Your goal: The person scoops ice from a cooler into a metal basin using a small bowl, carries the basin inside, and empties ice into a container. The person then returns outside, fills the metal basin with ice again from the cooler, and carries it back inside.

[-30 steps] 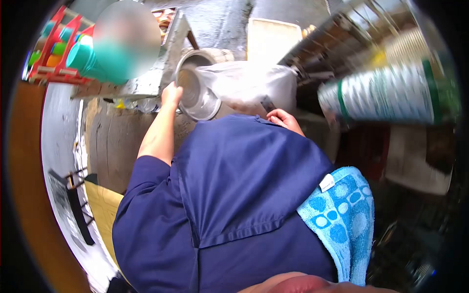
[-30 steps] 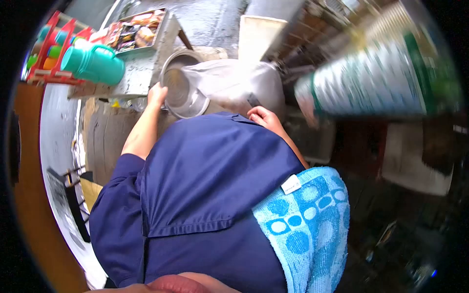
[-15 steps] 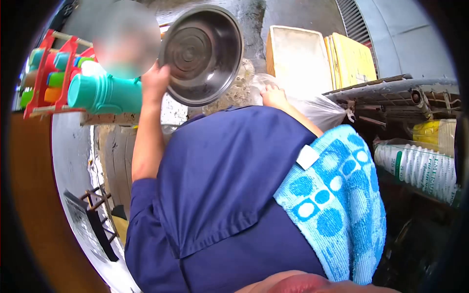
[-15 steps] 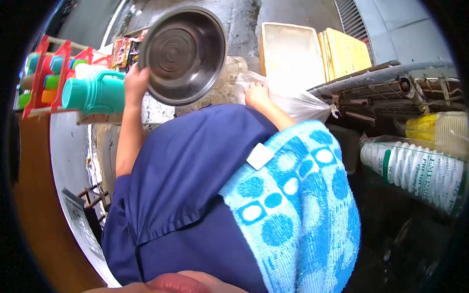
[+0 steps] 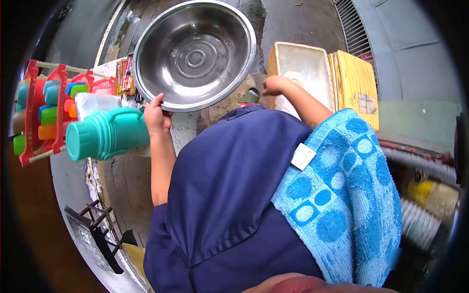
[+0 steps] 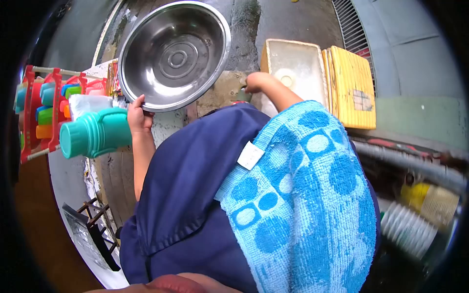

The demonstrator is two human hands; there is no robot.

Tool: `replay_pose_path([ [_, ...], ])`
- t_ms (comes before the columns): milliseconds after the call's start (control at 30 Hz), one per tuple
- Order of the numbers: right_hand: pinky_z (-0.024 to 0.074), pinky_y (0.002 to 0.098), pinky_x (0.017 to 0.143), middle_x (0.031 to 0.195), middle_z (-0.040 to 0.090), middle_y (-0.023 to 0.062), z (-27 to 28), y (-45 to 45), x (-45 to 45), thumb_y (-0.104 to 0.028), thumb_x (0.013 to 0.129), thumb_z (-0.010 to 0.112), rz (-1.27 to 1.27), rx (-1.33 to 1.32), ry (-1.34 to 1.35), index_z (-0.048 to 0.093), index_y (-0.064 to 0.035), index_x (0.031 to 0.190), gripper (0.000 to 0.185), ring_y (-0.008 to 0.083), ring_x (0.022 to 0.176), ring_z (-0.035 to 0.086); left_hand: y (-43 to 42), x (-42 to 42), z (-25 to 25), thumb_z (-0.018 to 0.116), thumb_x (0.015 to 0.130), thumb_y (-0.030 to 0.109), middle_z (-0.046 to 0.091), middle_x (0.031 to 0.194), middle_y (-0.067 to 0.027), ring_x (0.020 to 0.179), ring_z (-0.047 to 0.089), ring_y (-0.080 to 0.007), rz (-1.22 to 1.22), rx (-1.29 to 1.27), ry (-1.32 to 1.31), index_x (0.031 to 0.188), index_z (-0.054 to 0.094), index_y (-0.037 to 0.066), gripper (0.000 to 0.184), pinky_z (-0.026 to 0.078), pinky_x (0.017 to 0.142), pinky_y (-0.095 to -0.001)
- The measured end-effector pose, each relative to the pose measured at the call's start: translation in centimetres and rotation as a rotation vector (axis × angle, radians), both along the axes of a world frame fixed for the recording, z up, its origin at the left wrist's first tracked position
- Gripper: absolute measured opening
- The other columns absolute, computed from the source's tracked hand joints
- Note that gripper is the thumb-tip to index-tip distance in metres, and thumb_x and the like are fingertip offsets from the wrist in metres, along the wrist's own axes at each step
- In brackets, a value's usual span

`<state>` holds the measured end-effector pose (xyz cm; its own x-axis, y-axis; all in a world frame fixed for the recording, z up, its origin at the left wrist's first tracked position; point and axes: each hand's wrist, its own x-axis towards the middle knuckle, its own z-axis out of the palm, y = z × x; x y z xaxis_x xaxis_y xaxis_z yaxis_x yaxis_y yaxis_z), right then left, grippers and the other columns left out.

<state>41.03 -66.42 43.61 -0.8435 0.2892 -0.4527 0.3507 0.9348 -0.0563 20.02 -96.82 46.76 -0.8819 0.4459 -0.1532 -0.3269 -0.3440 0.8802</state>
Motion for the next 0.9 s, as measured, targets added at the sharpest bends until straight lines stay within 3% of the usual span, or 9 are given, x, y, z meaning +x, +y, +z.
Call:
replay_pose_path([
  [133,0.0458,0.0404,0.065,0.080,0.062,0.0173,-2.1,7.9,0.2,-0.035,0.068,0.057,-0.347,-0.130,0.354,0.062,-0.0027,0.080,0.034,0.0314,0.074,0.059,-0.8,0.8,2.6,0.050,0.078,0.005,0.052,0.067,-0.0042,0.048,0.050,-0.0166,0.005,0.074,0.035,0.089,0.047,0.006,0.011,0.034,0.033,-0.0265],
  [167,0.0458,0.0406,0.071,0.088,0.061,0.0193,-3.8,9.8,0.9,-0.031,0.069,0.056,-0.410,-0.053,0.373,0.062,-0.0012,0.085,0.035,0.0326,0.083,0.058,-0.9,0.9,3.6,0.050,0.078,0.005,0.052,0.067,-0.0042,0.048,0.050,-0.0166,0.016,0.079,0.063,0.089,0.047,0.006,0.011,0.034,0.033,-0.0265],
  [200,0.0469,0.0395,0.064,0.076,0.061,0.0181,-6.4,11.3,2.3,-0.032,0.068,0.056,-0.440,0.030,0.501,0.063,-0.0024,0.079,0.032,0.0305,0.068,0.060,-1.1,0.9,4.4,0.050,0.078,0.005,0.052,0.067,-0.0041,0.047,0.050,-0.0163,0.039,0.081,0.088,0.089,0.047,0.006,0.011,0.034,0.033,-0.0265],
  [300,0.0483,0.0363,0.063,0.076,0.063,0.0154,-14.7,13.4,9.8,-0.029,0.067,0.060,-0.538,-0.061,0.245,0.063,-0.0026,0.085,0.032,0.0264,0.070,0.061,-0.8,1.0,6.3,0.050,0.078,0.005,0.051,0.067,-0.0037,0.047,0.049,-0.0151,0.047,0.062,0.124,0.089,0.047,0.007,0.012,0.033,0.033,-0.0261],
  [433,0.0476,0.0387,0.066,0.083,0.062,0.0179,-13.5,9.2,16.9,-0.025,0.068,0.060,-0.626,-0.217,0.218,0.063,-0.0011,0.085,0.030,0.0290,0.076,0.061,-0.5,2.7,10.0,0.050,0.078,0.004,0.051,0.065,-0.0035,0.045,0.048,-0.0146,-0.006,0.046,0.199,0.088,0.046,0.007,0.012,0.032,0.032,-0.0255],
  [467,0.0474,0.0395,0.066,0.085,0.061,0.0187,-17.3,6.3,15.8,-0.024,0.069,0.060,-0.701,-0.278,0.018,0.063,-0.0005,0.085,0.029,0.0299,0.077,0.061,0.9,-4.7,3.0,0.050,0.077,0.004,0.050,0.065,-0.0034,0.045,0.048,-0.0146,-0.063,-0.028,0.060,0.087,0.046,0.007,0.011,0.032,0.032,-0.0254],
  [567,0.0486,0.0386,0.058,0.080,0.062,0.0144,-19.1,4.5,15.3,-0.024,0.070,0.060,-0.846,-0.407,0.008,0.063,-0.0034,0.089,0.028,0.0249,0.069,0.061,1.8,-6.6,3.6,0.050,0.079,0.007,0.050,0.063,-0.0026,0.045,0.049,-0.0158,-0.069,-0.121,0.072,0.085,0.044,0.008,0.009,0.034,0.032,-0.0264],
  [633,0.0479,0.0365,0.050,0.072,0.060,0.0083,-14.9,1.4,13.6,-0.024,0.072,0.059,-1.113,-0.529,0.079,0.060,-0.0066,0.094,0.029,0.0200,0.062,0.058,3.0,-7.6,3.9,0.051,0.079,0.007,0.050,0.064,-0.0029,0.045,0.049,-0.0160,-0.149,-0.077,0.072,0.085,0.044,0.008,0.009,0.034,0.032,-0.0265],
  [900,0.0473,0.0344,0.053,0.072,0.060,0.0094,-13.2,-2.4,10.8,-0.028,0.070,0.061,-1.115,-0.652,0.456,0.059,-0.0080,0.094,0.031,0.0206,0.063,0.058,10.2,-9.6,5.1,0.050,0.078,0.006,0.052,0.067,-0.0028,0.048,0.051,-0.0151,-0.319,-0.175,0.012,0.089,0.046,0.008,0.012,0.034,0.032,-0.0266],
])
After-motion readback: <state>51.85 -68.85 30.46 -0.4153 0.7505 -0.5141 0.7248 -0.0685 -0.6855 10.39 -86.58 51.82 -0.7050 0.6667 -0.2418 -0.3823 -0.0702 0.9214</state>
